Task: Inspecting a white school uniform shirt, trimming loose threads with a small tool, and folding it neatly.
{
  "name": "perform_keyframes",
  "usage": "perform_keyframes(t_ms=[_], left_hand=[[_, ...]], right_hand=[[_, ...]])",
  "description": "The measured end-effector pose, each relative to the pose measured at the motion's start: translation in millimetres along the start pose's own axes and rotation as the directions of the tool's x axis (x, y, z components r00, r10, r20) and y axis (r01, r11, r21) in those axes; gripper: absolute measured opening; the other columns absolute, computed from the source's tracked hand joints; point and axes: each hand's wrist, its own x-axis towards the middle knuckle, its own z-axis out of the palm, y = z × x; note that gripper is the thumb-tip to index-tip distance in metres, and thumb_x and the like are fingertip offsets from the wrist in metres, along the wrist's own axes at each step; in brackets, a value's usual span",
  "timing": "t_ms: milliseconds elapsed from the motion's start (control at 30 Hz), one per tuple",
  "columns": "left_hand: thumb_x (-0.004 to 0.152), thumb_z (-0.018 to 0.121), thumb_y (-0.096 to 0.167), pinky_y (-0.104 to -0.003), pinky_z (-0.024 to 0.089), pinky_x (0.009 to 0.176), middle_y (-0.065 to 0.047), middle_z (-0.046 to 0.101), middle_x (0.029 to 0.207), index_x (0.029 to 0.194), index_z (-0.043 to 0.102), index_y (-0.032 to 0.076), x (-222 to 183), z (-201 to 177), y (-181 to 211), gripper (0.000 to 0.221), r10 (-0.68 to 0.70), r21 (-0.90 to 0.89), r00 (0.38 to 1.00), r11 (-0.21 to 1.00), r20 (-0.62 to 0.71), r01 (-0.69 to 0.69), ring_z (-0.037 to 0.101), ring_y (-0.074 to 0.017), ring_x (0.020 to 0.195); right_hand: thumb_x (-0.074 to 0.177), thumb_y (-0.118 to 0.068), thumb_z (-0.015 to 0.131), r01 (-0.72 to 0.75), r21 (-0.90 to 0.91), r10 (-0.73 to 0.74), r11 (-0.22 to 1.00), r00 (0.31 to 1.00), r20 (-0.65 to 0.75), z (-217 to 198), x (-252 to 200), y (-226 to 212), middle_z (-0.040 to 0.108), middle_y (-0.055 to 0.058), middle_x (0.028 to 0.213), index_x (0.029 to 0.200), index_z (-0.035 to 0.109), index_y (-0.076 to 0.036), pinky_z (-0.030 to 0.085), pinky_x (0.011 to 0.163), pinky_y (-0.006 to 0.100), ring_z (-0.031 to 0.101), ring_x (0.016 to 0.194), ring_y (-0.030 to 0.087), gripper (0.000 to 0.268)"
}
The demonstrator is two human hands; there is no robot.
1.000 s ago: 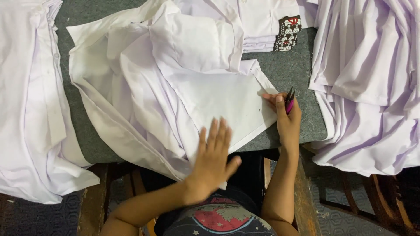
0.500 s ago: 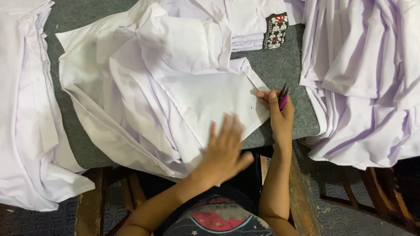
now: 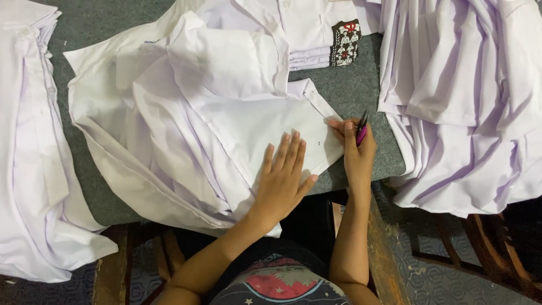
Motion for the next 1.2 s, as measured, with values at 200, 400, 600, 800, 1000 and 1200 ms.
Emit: perform_keyframes(t_ms=[200, 400, 600, 800, 1000, 1200], left_hand=[[0.106, 0.032, 0.056, -0.069, -0.002, 0.121, -0.018, 0.03, 0.166, 0.157, 0.037, 0.005, -18, -1, 7, 0.073, 0.385, -0.279, 0.886, 0.908, 0.257, -0.313, 0.017, -0.038, 0.156], [0.105, 0.05, 0.044, -0.066, 0.022, 0.119, -0.025, 0.046, 0.153, 0.146, 0.051, 0.002, 16, -19, 12, 0.059, 0.407, -0.153, 0.91, 0.897, -0.083, -0.415, 0.042, -0.0403, 0.145], [0.11, 0.033, 0.048, -0.06, -0.001, 0.124, -0.026, 0.024, 0.167, 0.156, 0.032, -0.006, 37, 7, 1, 0.071, 0.098, 0.026, 0.994, 0.995, 0.036, -0.099, 0.014, -0.0337, 0.158], [0.103, 0.037, 0.057, -0.065, 0.005, 0.124, -0.025, 0.027, 0.165, 0.156, 0.036, 0.004, 5, 15, 15, 0.075, 0.33, -0.027, 0.933, 0.944, 0.14, -0.33, 0.018, -0.0393, 0.157], [0.107, 0.039, 0.041, -0.065, -0.002, 0.124, -0.008, 0.044, 0.163, 0.146, 0.057, 0.026, -9, -15, 10, 0.045, 0.563, -0.506, 0.625, 0.812, 0.541, -0.293, 0.019, -0.0269, 0.159], [0.106, 0.04, 0.04, -0.064, 0.009, 0.122, -0.021, 0.029, 0.166, 0.154, 0.042, 0.003, 15, -8, 7, 0.061, 0.245, -0.182, 0.954, 0.96, 0.171, -0.214, 0.018, -0.0363, 0.157]], right_hand=[[0.112, -0.015, 0.048, -0.069, 0.164, 0.077, 0.984, 0.996, -0.045, -5, 6, 25, 0.072, 0.028, 0.103, 0.112, 0.055, 0.003, 0.06, 0.097, 0.045, 0.073, 0.105, 0.037, 0.02], [0.112, -0.02, 0.049, -0.072, 0.182, 0.083, 0.981, 0.995, -0.057, -5, 4, 22, 0.072, 0.028, 0.105, 0.115, 0.055, 0.001, 0.061, 0.096, 0.046, 0.073, 0.106, 0.034, 0.022], [0.112, -0.023, 0.049, -0.074, 0.181, 0.088, 0.981, 0.993, -0.076, -4, 3, 18, 0.073, 0.028, 0.107, 0.116, 0.055, 0.001, 0.06, 0.096, 0.045, 0.073, 0.106, 0.035, 0.025], [0.112, -0.027, 0.048, -0.118, 0.272, 0.148, 0.955, 0.985, -0.09, -8, 7, 25, 0.073, 0.027, 0.108, 0.117, 0.052, -0.002, 0.061, 0.097, 0.047, 0.072, 0.109, 0.036, 0.026], [0.112, -0.022, 0.047, -0.118, 0.267, 0.143, 0.956, 0.987, -0.075, -7, 5, 21, 0.073, 0.027, 0.109, 0.115, 0.052, -0.002, 0.061, 0.099, 0.048, 0.073, 0.108, 0.035, 0.021], [0.112, -0.021, 0.046, -0.12, 0.267, 0.145, 0.956, 0.987, -0.075, -5, 5, 25, 0.073, 0.027, 0.111, 0.117, 0.052, -0.002, 0.059, 0.099, 0.045, 0.072, 0.109, 0.034, 0.021]])
